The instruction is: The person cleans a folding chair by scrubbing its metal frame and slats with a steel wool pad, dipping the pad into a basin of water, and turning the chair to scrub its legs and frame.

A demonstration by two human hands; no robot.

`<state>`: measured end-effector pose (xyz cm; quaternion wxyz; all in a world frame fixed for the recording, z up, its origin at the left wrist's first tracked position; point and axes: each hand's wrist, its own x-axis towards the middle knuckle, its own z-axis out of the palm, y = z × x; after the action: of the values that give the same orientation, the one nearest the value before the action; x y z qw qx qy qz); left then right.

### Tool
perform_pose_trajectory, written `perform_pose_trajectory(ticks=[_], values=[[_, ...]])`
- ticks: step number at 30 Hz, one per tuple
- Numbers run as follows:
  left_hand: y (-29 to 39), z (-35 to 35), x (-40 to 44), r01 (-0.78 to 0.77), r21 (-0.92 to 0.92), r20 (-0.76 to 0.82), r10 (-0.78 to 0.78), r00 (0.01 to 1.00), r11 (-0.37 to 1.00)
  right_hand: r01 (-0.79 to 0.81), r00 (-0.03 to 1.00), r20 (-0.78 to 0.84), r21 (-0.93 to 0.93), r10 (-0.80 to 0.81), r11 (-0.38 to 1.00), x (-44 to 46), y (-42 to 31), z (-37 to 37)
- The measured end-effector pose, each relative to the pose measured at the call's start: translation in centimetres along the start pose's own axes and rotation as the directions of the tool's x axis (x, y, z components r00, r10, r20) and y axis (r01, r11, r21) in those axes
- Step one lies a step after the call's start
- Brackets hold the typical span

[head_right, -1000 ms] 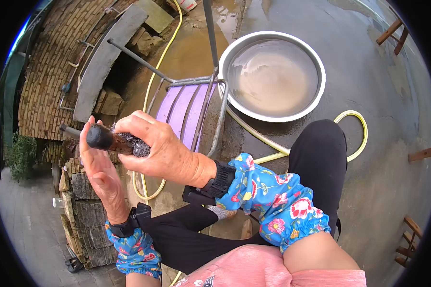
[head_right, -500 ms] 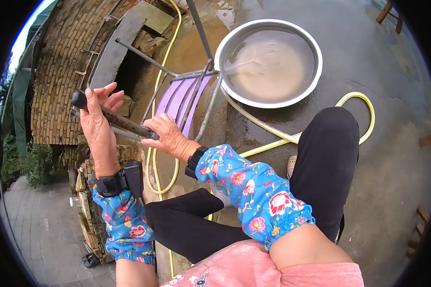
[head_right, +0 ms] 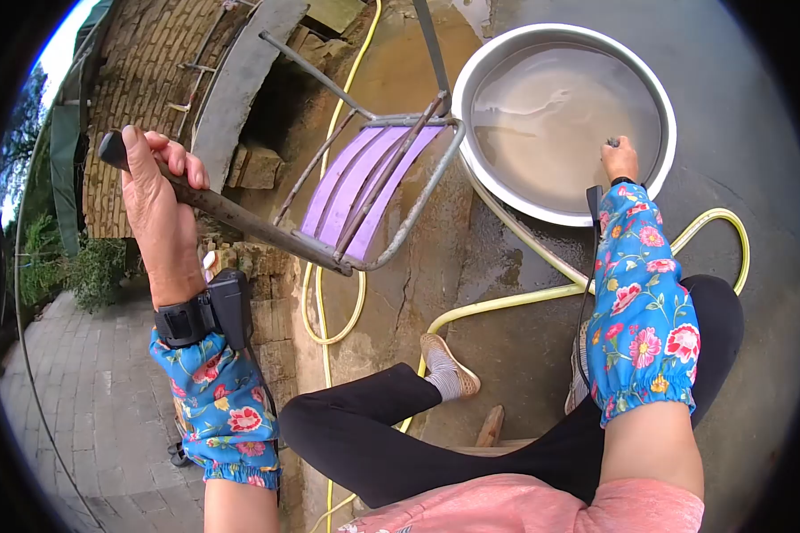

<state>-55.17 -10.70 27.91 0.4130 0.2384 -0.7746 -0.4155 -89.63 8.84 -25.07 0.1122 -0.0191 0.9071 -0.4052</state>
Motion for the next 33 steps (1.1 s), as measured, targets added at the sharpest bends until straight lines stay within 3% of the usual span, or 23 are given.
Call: perform_pose_trajectory(ticks=[1,3,4,5,6,7,10,13,14,15,16,18,21,24,25,26,29,31,33], values=[[0.2,-0.2,0.1,0.019,0.004,0.022,-0.019,1.0,1.0,-0.044,0.998,-0.057,-0.139,0.036,0.989,-1.3,0.3,-0.4],[0.3,-0.3,0.4,0.032,0.016,0.043,-0.032,0.999,0.999,0.082,0.986,-0.107,-0.341,-0.126,0.936,-1.1,4.2,4.6],[0.2,-0.6,0.6,0.023,0.008,0.043,-0.024,0.999,1.0,0.076,0.993,0.1,-0.177,-0.059,0.981,-1.8,3.1,5.0],[0.2,-0.9,0.7,0.018,-0.002,0.05,-0.018,0.999,1.0,-0.112,0.901,0.433,0.152,0.036,0.982,-3.3,0.2,4.2],[0.4,-0.8,0.7,0.034,-0.021,0.06,-0.033,0.998,0.999,-0.366,0.736,0.677,0.375,0.019,0.852,-5.0,-3.7,2.7],[0.1,-0.9,1.0,-0.001,-0.035,0.049,0.003,0.999,0.999,-0.493,0.614,0.781,0.492,-0.113,0.718,-7.1,-8.6,0.7],[-0.6,-0.5,1.4,0.032,-0.099,0.049,-0.027,0.998,0.995,-0.438,0.405,0.685,0.727,-0.606,0.529,-13.0,-24.2,-4.0],[-1.1,-0.1,1.8,0.048,-0.099,0.085,-0.039,0.996,0.994,-0.337,0.206,0.431,0.874,-0.879,0.35,-20.0,-37.6,-11.5],[-1.5,0.2,1.9,0.062,-0.128,0.081,-0.052,0.995,0.99,-0.335,0.249,0.377,0.898,-0.892,0.285,-22.4,-41.1,-13.9],[-1.5,0.7,1.9,0.027,-0.138,0.104,-0.013,0.995,0.99,-0.156,0.312,0.158,0.981,-0.937,0.114,-24.2,-43.8,-15.8],[-1.6,1.1,2.2,0.006,-0.159,0.113,0.012,0.994,0.987,0.109,0.292,-0.034,0.994,-0.956,-0.002,-25.6,-46.2,-17.6],[-2.0,1.4,3.0,-0.031,-0.206,0.146,0.062,0.987,0.978,0.63,0.233,-0.3,0.772,-0.925,-0.092,-26.4,-49.1,-17.9],[-1.8,1.8,3.1,-0.155,0.006,0.168,0.151,0.974,0.988,0.736,0.194,-0.262,0.676,-0.946,-0.036,-26.2,-48.7,-17.2],[-2.2,3.1,3.5,-0.139,-0.109,0.241,0.162,0.957,0.984,0.657,0.295,-0.087,0.741,-0.951,0.136,-26.3,-47.5,-20.1],[-2.2,3.6,3.5,-0.134,-0.141,0.268,0.168,0.949,0.981,0.596,0.374,0.064,0.747,-0.925,0.293,-26.4,-47.1,-21.5],[-1.8,3.7,3.5,-0.099,-0.179,0.291,0.149,0.945,0.979,0.719,0.364,-0.11,0.664,-0.925,0.204,-25.4,-47.5,-20.4],[-2.1,5.3,2.8,-0.063,-0.163,0.37,0.12,0.921,0.985,0.817,0.283,-0.055,0.537,-0.958,0.21,-23.7,-46.3,-21.5],[-2.4,6.5,1.5,-0.034,-0.168,0.372,0.096,0.923,0.985,0.826,0.288,-0.008,0.508,-0.957,0.244,-22.5,-45.7,-21.6],[-5.4,7.2,-0.3,0.07,-0.089,0.444,-0.023,0.895,0.994,0.779,0.368,0.032,0.536,-0.929,0.327,-22.0,-45.2,-22.3]])
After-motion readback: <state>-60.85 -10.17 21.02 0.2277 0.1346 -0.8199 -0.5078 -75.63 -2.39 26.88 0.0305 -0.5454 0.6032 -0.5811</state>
